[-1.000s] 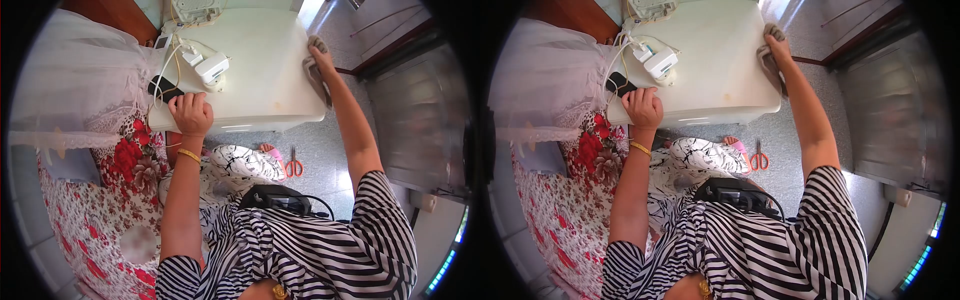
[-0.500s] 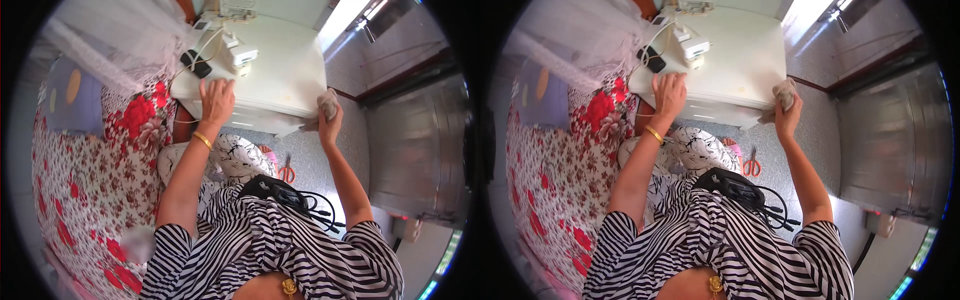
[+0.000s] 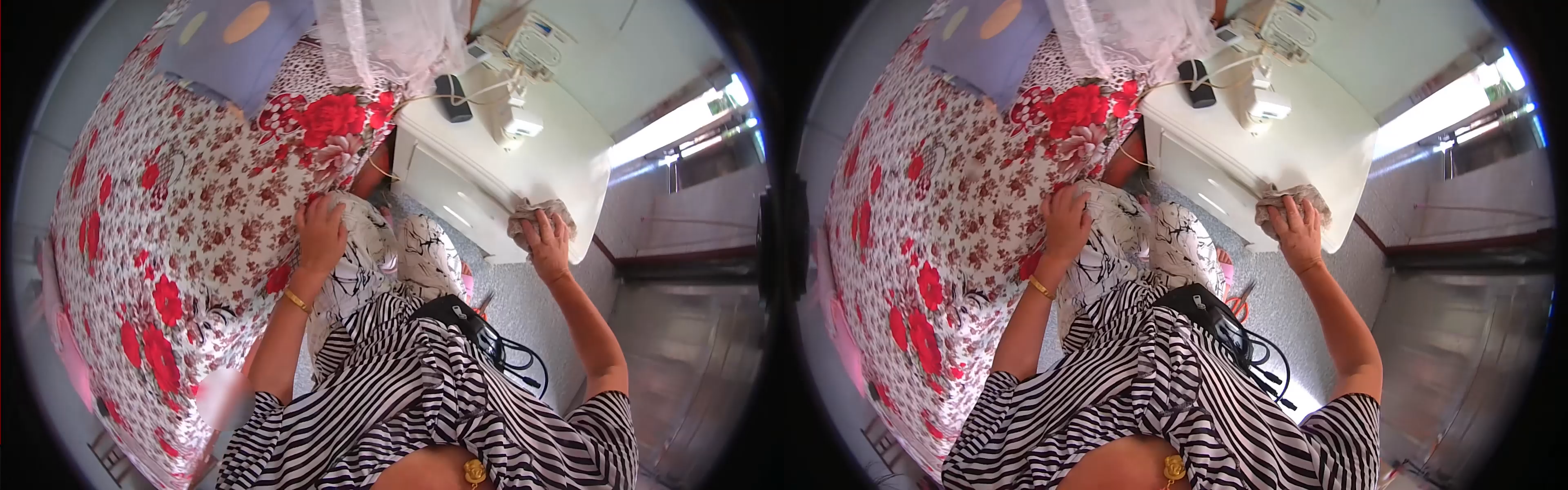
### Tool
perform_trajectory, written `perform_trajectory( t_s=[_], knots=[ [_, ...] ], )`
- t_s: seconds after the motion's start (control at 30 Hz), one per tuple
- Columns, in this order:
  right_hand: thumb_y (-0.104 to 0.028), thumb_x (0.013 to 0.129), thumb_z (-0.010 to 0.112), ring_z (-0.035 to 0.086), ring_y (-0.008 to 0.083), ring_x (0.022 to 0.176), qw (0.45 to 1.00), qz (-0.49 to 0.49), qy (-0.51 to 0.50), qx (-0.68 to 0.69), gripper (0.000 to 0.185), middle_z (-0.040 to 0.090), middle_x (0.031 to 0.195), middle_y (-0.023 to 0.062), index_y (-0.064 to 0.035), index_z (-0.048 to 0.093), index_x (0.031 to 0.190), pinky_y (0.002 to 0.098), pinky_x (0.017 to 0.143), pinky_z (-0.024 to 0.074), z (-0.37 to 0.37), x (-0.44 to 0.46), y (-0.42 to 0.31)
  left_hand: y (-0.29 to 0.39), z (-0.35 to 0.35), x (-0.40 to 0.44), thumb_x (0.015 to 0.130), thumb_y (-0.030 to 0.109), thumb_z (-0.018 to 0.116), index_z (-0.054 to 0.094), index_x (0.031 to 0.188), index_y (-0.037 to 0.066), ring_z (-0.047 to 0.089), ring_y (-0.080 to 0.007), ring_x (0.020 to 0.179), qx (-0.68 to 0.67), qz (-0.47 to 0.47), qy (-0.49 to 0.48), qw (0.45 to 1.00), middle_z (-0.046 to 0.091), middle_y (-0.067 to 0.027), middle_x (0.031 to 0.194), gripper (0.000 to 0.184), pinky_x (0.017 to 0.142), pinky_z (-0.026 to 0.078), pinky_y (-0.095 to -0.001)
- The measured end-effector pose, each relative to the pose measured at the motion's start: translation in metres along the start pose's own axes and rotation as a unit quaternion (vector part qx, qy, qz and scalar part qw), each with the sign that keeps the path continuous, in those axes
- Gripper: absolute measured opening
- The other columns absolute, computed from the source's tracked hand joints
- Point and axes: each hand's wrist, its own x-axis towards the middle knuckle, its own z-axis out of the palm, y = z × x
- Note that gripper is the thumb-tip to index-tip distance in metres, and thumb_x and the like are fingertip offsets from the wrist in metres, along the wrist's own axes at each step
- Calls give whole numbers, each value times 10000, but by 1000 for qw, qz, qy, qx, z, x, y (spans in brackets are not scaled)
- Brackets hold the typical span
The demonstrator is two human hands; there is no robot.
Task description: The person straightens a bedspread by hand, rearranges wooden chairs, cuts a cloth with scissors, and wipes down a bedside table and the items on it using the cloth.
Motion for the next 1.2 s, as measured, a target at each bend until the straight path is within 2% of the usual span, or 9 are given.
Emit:
perform_trajectory(
  t_s=[0.3, 0.7, 0.77, 0.83, 0.87, 0.97, 1.1, 1.13, 1.2],
  knots=[
    [-119, 768, 513, 399, 385, 1119, 996, -74, -38, 16, 411, 397, 1316, 117, -171, 522, 1175, 460, 919, 351, 8, 111, -59, 4, 24, 2, 739, 144, 550, 558, 1076, 84, 371, -293, 1182, -30, -14, -17, 999, 438, -131, 1234, 342, 961, 300, -494],
    [-174, 757, 538, 476, 233, 879, 983, -153, 61, -86, 338, 455, 1233, 92, -60, 535, 1075, 314, 766, 395, 35, 233, -137, 3, 20, 1, 743, 173, 542, 559, 1089, 105, 370, -273, 1188, -36, -57, -45, 997, 428, -110, 1259, 353, 965, 307, -487],
    [-187, 746, 547, 490, 228, 849, 978, -150, 114, -86, 238, 515, 1111, 97, -82, 603, 952, 328, 710, 409, 43, 250, -150, 4, 20, 1, 739, 156, 541, 571, 1096, 98, 392, -287, 1168, -20, -58, -43, 997, 434, -118, 1263, 363, 942, 337, -459],
    [-180, 758, 538, 500, 217, 861, 987, -101, -47, -114, 200, 516, 1021, 63, -131, 594, 943, 339, 663, 418, 52, 266, -159, 3, 21, 1, 742, 165, 543, 568, 1097, 102, 383, -283, 1178, -21, -68, -58, 996, 426, -115, 1270, 362, 950, 329, -467],
    [-184, 754, 546, 505, 217, 853, 987, -88, -12, -137, 116, 511, 899, 46, -141, 600, 847, 348, 640, 423, 66, 271, -161, 2, 21, 1, 744, 173, 545, 565, 1098, 107, 373, -280, 1187, -20, -79, -72, 994, 418, -112, 1277, 361, 957, 321, -475],
    [-186, 747, 554, 507, 218, 833, 987, -95, 4, -126, 125, 519, 881, 40, -141, 601, 855, 347, 639, 420, 63, 268, -156, 0, 22, -1, 748, 172, 544, 567, 1103, 112, 376, -287, 1185, -18, -68, -60, 996, 415, -110, 1282, 362, 953, 325, -474],
    [-169, 721, 571, 495, 260, 961, 980, -167, 92, -49, 223, 532, 1110, 120, -91, 628, 921, 368, 741, 413, 41, 231, -130, 2, 21, -2, 749, 169, 543, 570, 1098, 118, 368, -284, 1195, -19, -81, -70, 994, 408, -108, 1295, 354, 943, 333, -484],
    [-173, 714, 587, 456, 271, 1060, 984, -164, 34, -64, 345, 452, 1265, 114, -101, 578, 1050, 384, 827, 399, 35, 216, -122, 2, 21, -1, 749, 169, 543, 570, 1098, 118, 368, -284, 1195, -22, -79, -71, 994, 408, -108, 1295, 354, 943, 333, -484],
    [-172, 709, 597, 457, 281, 1058, 989, -145, 18, -28, 369, 450, 1269, 109, -109, 564, 1071, 390, 834, 402, 23, 188, -104, 2, 20, -2, 750, 159, 538, 554, 1133, 121, 358, -295, 1211, -17, -81, -79, 993, 405, -118, 1309, 386, 943, 330, -495]
  ],
)
